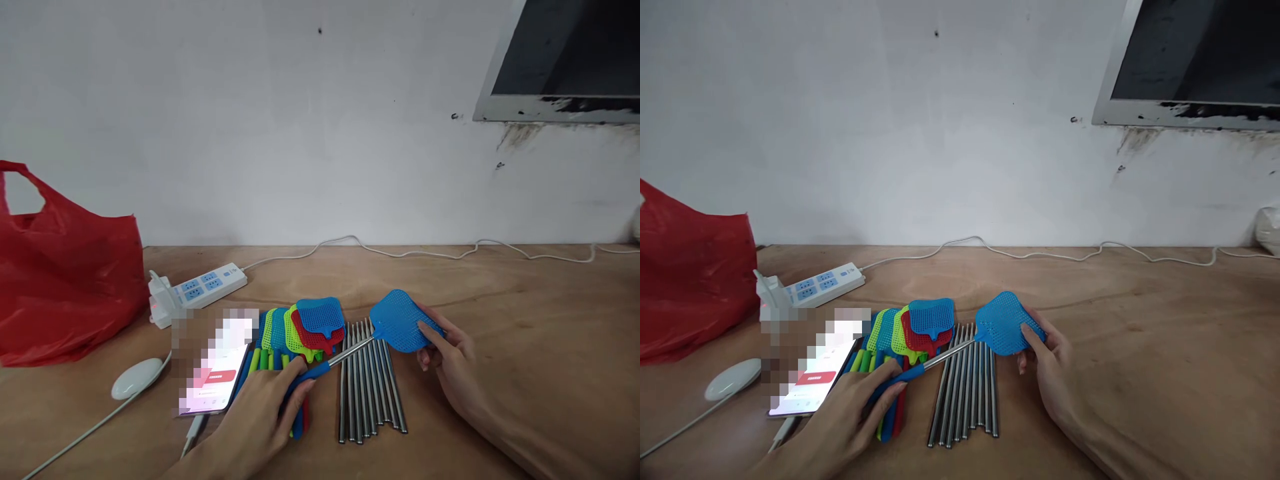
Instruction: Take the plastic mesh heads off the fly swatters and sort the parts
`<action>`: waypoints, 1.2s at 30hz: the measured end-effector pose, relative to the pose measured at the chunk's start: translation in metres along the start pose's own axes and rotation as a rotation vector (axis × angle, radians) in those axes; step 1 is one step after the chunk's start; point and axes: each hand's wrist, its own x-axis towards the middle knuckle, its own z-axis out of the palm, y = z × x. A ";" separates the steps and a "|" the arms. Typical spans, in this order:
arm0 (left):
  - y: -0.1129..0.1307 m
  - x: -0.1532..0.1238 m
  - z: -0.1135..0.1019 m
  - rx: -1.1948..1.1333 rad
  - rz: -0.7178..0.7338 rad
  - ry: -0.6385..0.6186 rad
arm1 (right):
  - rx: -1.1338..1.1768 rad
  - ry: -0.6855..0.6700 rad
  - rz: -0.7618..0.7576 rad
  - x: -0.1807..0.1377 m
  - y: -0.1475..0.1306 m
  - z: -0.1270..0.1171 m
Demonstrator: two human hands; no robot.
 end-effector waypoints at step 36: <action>0.012 0.002 -0.012 -0.215 0.160 0.082 | -0.178 -0.322 0.160 0.010 -0.004 0.000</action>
